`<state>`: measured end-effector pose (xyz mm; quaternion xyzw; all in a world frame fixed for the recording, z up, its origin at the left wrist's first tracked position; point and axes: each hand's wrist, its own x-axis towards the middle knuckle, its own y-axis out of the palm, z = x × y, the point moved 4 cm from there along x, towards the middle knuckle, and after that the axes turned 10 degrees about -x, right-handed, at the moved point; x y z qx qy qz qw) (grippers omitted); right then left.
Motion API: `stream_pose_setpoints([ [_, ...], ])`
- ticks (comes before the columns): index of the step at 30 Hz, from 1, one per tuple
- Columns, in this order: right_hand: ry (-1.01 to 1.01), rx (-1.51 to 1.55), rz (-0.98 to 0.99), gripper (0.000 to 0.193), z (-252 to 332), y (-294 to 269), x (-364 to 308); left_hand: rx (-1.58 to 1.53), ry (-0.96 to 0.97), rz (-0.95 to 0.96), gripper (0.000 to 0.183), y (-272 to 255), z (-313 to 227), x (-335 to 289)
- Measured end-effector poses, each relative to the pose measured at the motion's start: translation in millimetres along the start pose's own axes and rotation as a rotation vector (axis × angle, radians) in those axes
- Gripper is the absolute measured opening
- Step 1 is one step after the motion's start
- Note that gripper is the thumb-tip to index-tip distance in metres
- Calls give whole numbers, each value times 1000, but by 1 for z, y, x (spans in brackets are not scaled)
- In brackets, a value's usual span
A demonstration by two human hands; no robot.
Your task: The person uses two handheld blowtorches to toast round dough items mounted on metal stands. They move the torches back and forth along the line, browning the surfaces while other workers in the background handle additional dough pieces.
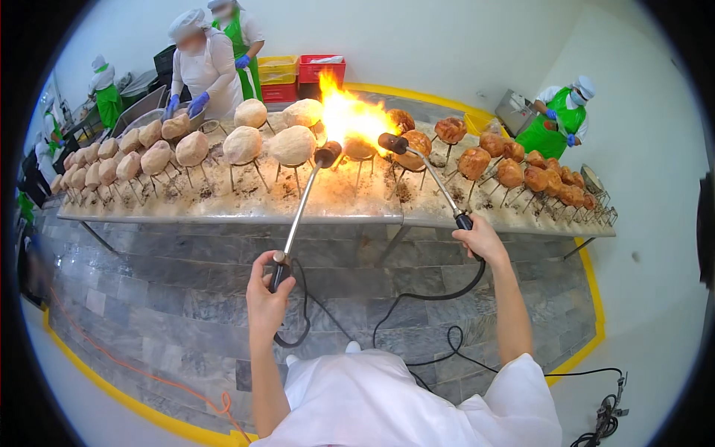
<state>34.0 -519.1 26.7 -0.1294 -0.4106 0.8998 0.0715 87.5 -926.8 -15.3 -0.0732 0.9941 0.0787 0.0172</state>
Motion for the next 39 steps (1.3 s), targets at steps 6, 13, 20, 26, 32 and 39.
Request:
stream_pose_setpoints([
  [6, 84, -137, 27, 24, 42, -8, -52, -83, 5, 58, 47, -22, 32, 23],
  [13, 99, -202, 5, 23, 91, 3, -75, -123, -26, 111, 47, -58, 51, 47],
  [20, 91, -316, -35, 24, 136, 1, -66, -126, -45, 135, 48, -89, 60, 53],
  [26, 62, -323, -58, 23, 133, -6, -34, -83, -76, 145, 48, -92, 56, 44],
  [32, 80, -286, -141, 22, 116, -8, -10, -165, -99, 152, 46, -76, 51, 36],
  [39, 76, -206, -23, 22, 78, -23, -34, -157, -10, 137, 49, -61, 59, 48],
])
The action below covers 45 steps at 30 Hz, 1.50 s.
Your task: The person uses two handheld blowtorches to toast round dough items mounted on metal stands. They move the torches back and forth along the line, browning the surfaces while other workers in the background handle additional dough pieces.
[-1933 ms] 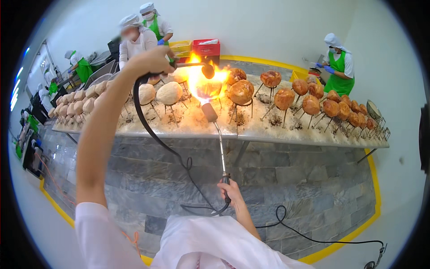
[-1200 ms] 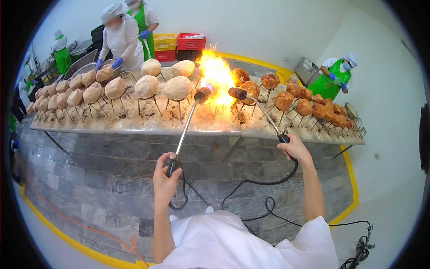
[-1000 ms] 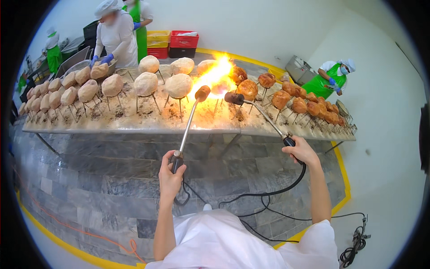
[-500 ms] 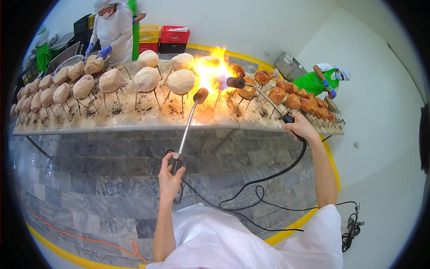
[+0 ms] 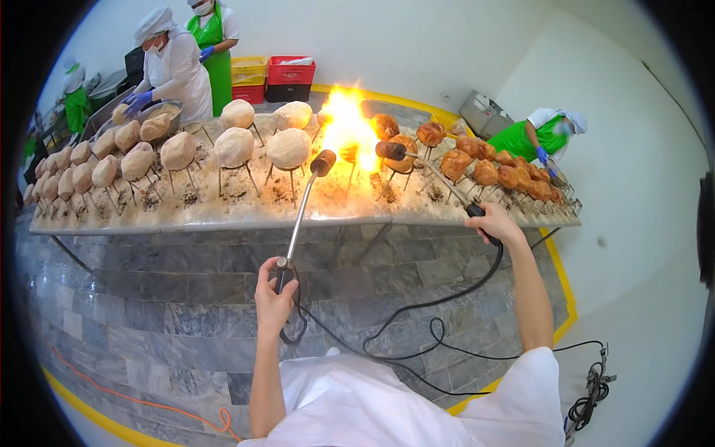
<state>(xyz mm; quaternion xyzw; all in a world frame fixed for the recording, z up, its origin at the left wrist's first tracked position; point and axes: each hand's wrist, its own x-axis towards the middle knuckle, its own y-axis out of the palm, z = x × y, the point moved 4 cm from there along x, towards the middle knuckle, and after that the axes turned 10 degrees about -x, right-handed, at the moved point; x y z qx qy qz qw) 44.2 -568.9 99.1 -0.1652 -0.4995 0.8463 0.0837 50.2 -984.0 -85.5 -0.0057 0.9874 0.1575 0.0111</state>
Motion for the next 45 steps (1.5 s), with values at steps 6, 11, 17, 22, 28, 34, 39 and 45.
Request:
stream_pose_setpoints([
  [6, -17, 48, 40, 23, -17, -5, -12, 6, -9, -58, 48, 16, -13, 8],
  [11, -62, 33, 75, 25, -26, -8, 16, 103, 49, -44, 46, 27, -35, 27],
  [17, -122, -26, 65, 28, -26, -22, 42, 299, 82, -50, 53, 40, -92, 52],
  [22, -131, -36, 69, 26, -27, -32, 63, 419, 106, -42, 52, 47, -120, 66],
  [28, -93, 115, 66, 20, -50, -18, 59, 413, 120, 29, 52, 42, -138, 88],
  [34, 115, 608, 201, 15, -102, 95, 11, 448, 112, 104, 56, 24, -159, 123],
  [39, 178, 1195, 322, 13, -94, 230, -22, 472, 127, 144, 55, 8, -177, 151],
  [45, 226, 1558, 352, 12, -24, 331, -32, 481, 101, 222, 51, -18, -184, 196],
])
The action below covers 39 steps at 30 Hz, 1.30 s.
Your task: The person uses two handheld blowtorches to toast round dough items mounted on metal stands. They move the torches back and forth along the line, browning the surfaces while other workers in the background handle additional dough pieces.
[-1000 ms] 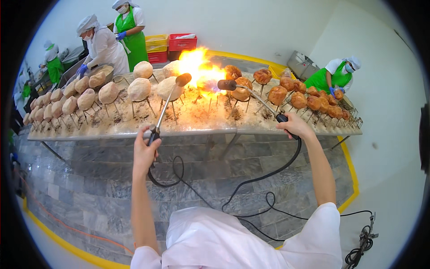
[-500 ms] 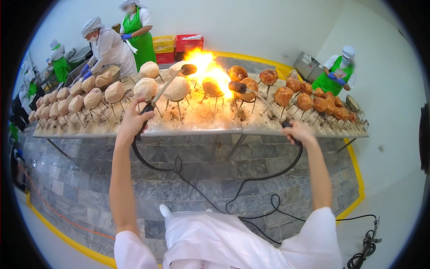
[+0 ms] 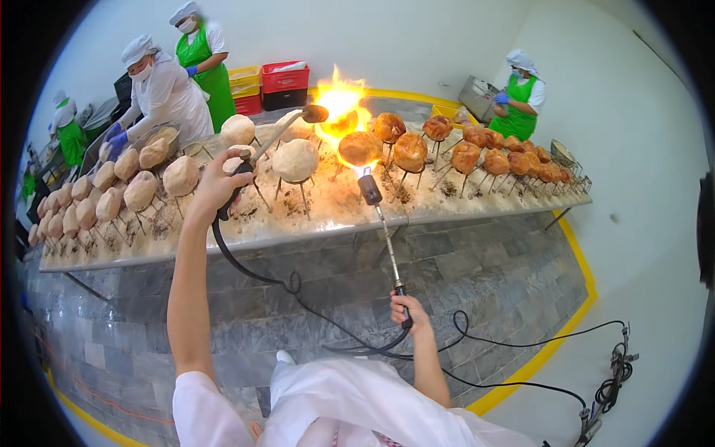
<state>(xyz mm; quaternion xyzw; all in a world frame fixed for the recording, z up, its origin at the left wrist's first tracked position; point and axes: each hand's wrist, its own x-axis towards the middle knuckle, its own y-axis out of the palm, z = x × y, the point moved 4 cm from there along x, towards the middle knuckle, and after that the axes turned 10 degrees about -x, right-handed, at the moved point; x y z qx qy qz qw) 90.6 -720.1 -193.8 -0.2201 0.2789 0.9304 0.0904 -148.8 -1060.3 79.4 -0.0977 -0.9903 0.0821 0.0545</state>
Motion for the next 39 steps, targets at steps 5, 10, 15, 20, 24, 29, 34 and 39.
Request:
stream_pose_setpoints([
  [5, -101, -140, -163, 12, -11, 61, 1, -53, 24, 70, 52, -30, 21, 31],
  [10, -198, -726, -500, 15, 56, 98, -30, -85, 32, 135, 52, -49, 31, 50],
  [15, -203, -1121, -654, 26, 131, 146, -72, -105, 51, 171, 48, -66, 38, 58],
  [20, -217, -1488, -742, 30, 188, 188, -90, -90, 121, 169, 45, -75, 45, 62],
  [24, -176, -1681, -739, 28, 223, 213, -90, -98, 76, 172, 46, -77, 48, 57],
  [29, -173, -1761, -717, 28, 249, 235, -78, -91, 67, 180, 47, -75, 55, 60],
  [34, -263, -1887, -665, 29, 270, 243, -42, -48, 93, 122, 48, -62, 61, 73],
  [39, -350, -1895, -651, 33, 299, 234, -5, 22, 175, 6, 49, -46, 72, 83],
])
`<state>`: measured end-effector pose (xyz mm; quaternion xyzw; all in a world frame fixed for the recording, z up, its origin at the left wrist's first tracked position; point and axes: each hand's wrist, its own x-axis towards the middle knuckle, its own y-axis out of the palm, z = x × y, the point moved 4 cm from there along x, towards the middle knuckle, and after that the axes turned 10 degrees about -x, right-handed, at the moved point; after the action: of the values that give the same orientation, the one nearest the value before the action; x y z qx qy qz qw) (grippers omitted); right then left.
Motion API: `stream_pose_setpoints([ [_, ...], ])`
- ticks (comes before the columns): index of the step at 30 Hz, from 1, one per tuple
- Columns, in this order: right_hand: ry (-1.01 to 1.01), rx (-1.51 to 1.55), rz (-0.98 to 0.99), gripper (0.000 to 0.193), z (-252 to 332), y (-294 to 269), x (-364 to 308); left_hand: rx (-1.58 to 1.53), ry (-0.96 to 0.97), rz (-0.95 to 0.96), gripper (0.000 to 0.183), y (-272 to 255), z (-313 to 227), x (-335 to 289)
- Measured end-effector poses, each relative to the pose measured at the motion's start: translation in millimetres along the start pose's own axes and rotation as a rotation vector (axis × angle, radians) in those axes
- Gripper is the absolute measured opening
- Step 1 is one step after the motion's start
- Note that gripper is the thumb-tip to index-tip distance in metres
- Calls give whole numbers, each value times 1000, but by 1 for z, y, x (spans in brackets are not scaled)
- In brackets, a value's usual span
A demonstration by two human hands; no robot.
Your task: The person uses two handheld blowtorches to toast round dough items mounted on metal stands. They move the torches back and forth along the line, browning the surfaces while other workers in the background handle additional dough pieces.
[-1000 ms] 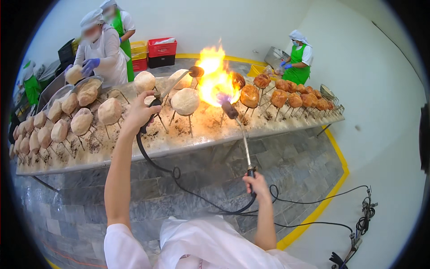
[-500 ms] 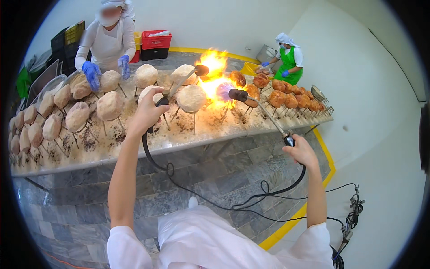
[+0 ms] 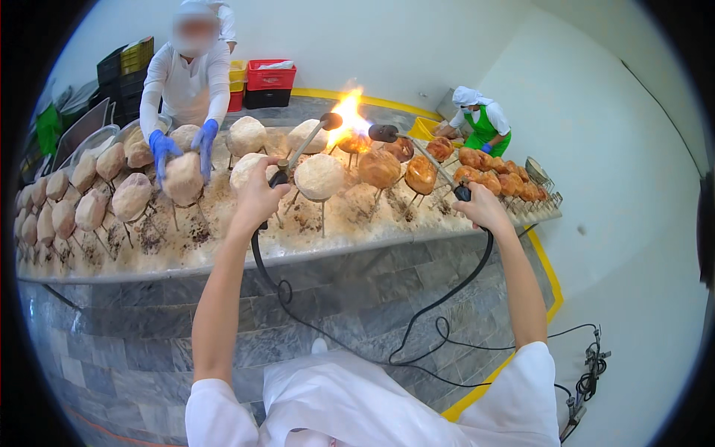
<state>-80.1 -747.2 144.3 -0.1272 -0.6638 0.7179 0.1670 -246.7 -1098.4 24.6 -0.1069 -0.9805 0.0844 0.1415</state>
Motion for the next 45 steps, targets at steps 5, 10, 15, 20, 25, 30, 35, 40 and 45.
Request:
stream_pose_setpoints([
  [5, 5, 1, 28, 33, -17, -12, 28, 24, -88, -16, 54, 6, -7, -8],
  [10, -100, -144, 51, 31, -40, -13, 78, 7, -35, -24, 53, 16, -8, -20],
  [15, -114, -179, 61, 29, -3, -26, 100, -16, -46, -44, 52, 20, -17, -44],
  [20, -110, -113, 73, 28, -18, -20, 148, -62, -166, -43, 51, 29, -26, -64],
  [25, -166, -222, 138, 26, 3, -57, 125, -39, -139, -75, 50, 30, -15, -70],
  [30, -277, -298, 199, 28, 3, -81, 107, -41, -64, -130, 50, 42, 7, -65],
  [35, -194, -329, 142, 28, 19, -80, 90, -109, -138, -143, 49, 43, 0, -70],
  [40, -228, -348, 105, 31, 15, -86, 92, -47, 3, -183, 50, 40, 16, -72],
  [45, -194, -328, 92, 32, 18, -84, 91, -80, -193, -139, 50, 41, 2, -78],
])
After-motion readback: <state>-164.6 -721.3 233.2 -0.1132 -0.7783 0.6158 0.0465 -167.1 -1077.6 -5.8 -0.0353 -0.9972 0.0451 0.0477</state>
